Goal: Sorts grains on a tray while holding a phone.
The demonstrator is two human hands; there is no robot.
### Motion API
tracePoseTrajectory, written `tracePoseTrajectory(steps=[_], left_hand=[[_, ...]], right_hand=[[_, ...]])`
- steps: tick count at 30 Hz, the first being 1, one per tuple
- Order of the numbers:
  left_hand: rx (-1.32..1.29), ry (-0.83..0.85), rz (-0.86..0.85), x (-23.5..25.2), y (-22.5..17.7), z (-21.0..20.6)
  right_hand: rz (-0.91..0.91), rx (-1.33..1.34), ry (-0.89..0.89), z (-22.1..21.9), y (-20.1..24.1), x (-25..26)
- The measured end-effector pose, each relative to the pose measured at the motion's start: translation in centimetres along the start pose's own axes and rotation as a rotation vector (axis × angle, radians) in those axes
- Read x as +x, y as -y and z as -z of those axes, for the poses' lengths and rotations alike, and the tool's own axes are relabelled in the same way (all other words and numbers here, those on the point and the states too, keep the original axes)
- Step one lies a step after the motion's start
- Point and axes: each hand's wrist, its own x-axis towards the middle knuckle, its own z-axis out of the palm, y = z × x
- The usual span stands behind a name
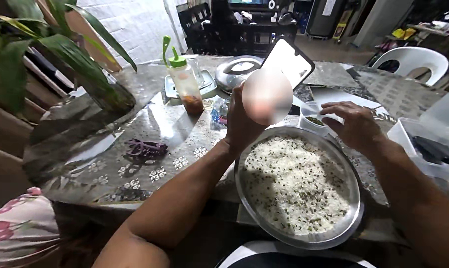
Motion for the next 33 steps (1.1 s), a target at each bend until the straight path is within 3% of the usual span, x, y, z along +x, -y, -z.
tracePoseTrajectory(steps=[3,8,17,21,29,33], left_hand=[[-0.009,0.037,0.000,-0.4,-0.7,-0.1],[-0.084,0.114,-0.123,-1.3,-1.6,-0.4],[-0.078,0.355,-0.087,-2.1,-3.1,-0.2],[-0.177,0.540,0.054,-1.4,-3.6,0.4],[-0.857,0.608,0.461,-0.4,-3.2,0.9],[-0.977,0.662,0.666,-0.6,-3.4,0.9]], right_hand=[[0.108,0.104,-0.001,-0.2,2.3,-0.2],[0.100,0.377,0.076,-0.7,7.1,-0.9],[0.023,0.462,-0.013,-1.3,7.3,-0.8],[-0.042,0.617,0.000,-0.9,7.8,-0.3],[-0.049,0.735,0.050,-0.2,7.0,0.1],[-0.054,0.715,0.057,0.1,6.8,0.1]])
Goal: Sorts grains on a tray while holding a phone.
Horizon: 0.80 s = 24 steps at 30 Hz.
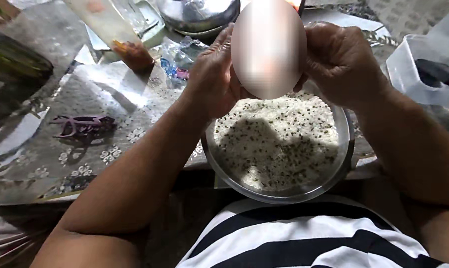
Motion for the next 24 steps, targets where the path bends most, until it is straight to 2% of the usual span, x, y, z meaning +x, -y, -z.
tracePoseTrajectory(steps=[3,6,9,12,15,17,20,24], left_hand=[[-0.077,0.043,0.067,0.1,0.3,0.2],[-0.084,-0.022,0.054,0.2,-0.1,0.4],[-0.121,-0.214,-0.011,0.7,-0.4,1.1],[-0.137,-0.402,-0.053,1.9,0.1,3.0],[-0.118,-0.612,-0.052,2.8,0.8,3.8],[-0.132,-0.683,-0.044,3.1,1.2,4.0],[-0.134,-0.695,-0.041,3.2,1.6,4.0],[-0.116,-0.650,-0.050,3.0,1.5,3.5]], right_hand=[[-0.008,-0.009,-0.021,0.2,-0.1,0.1],[-0.023,-0.144,0.038,0.9,-0.4,0.1],[-0.101,-0.418,0.399,1.8,0.1,-0.1],[-0.072,-0.503,0.667,0.5,-1.4,-0.4],[-0.030,-0.546,0.694,-0.3,-1.8,-0.4],[-0.028,-0.551,0.668,0.2,-1.2,-0.4],[0.061,-0.538,0.632,1.5,-0.9,-0.7],[0.079,-0.552,0.629,1.9,-0.6,-1.5]])
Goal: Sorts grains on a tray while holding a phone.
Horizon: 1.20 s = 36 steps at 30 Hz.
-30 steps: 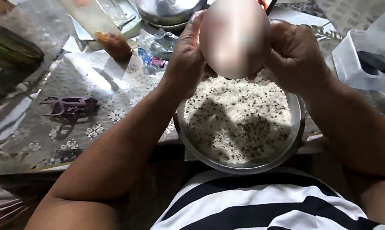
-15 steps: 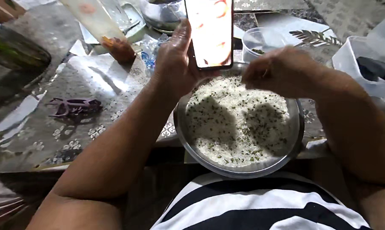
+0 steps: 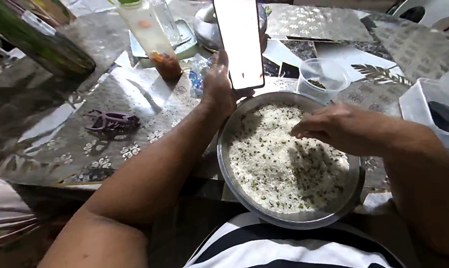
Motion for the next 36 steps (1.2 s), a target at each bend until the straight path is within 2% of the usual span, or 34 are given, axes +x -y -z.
tracePoseTrajectory(steps=[4,7,12,17,20,22,24,27,30,33,36], left_hand=[[-0.002,-0.007,0.025,0.0,0.0,-0.1],[0.005,0.002,0.035,-0.1,0.0,-0.2],[0.013,0.028,0.016,-0.1,0.2,0.1],[0.015,0.016,0.016,-0.4,0.0,-0.1],[0.025,0.038,-0.005,-0.3,0.0,0.1],[0.025,0.037,-0.008,-0.2,0.0,0.2],[0.016,0.035,-0.008,0.0,0.0,0.3],[0.016,0.044,-0.023,0.2,0.0,0.3],[0.014,0.019,-0.017,0.4,0.0,0.2],[0.022,0.017,-0.021,0.5,0.0,0.1],[0.024,0.038,-0.016,0.5,-0.2,0.1]], right_hand=[[0.082,-0.032,-0.050,-0.7,0.5,-0.3],[0.121,-0.053,-0.018,-1.0,0.7,-0.2],[-0.152,-0.063,0.067,1.9,-0.2,-0.6],[-0.341,-0.151,-0.411,2.6,-4.0,-0.5],[-0.370,-0.173,-0.500,1.7,-6.5,0.1],[-0.340,-0.169,-0.483,1.6,-5.9,0.1],[-0.214,-0.084,-0.397,2.0,-3.3,-0.2],[0.066,0.162,-0.064,0.6,1.1,-0.1],[0.190,0.086,0.133,-2.8,4.3,1.7],[0.197,0.001,0.143,-3.3,3.7,2.3],[0.152,0.029,0.049,-1.8,1.6,1.7]])
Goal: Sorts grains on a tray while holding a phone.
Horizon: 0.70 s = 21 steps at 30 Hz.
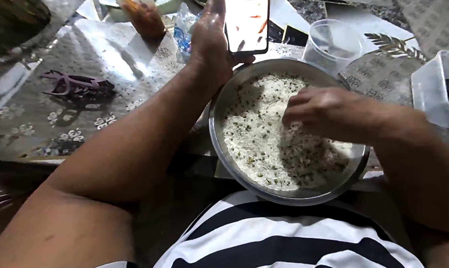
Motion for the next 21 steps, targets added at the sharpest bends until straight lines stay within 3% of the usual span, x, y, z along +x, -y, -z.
tracePoseTrajectory(steps=[4,10,17,21], left_hand=[[-0.007,0.026,-0.004,0.2,0.1,0.1],[-0.001,0.004,-0.020,0.0,-0.1,-0.1],[0.013,0.012,-0.019,0.0,0.1,0.1],[0.003,0.021,-0.018,-0.3,0.2,-0.1]], right_hand=[[-0.012,-0.030,-0.129,2.0,-1.0,-1.2],[0.034,-0.128,-0.184,3.3,-0.3,-2.1],[0.060,-0.078,-0.052,-1.2,0.2,0.2],[0.111,-0.136,-0.129,-1.0,0.1,-0.4]])
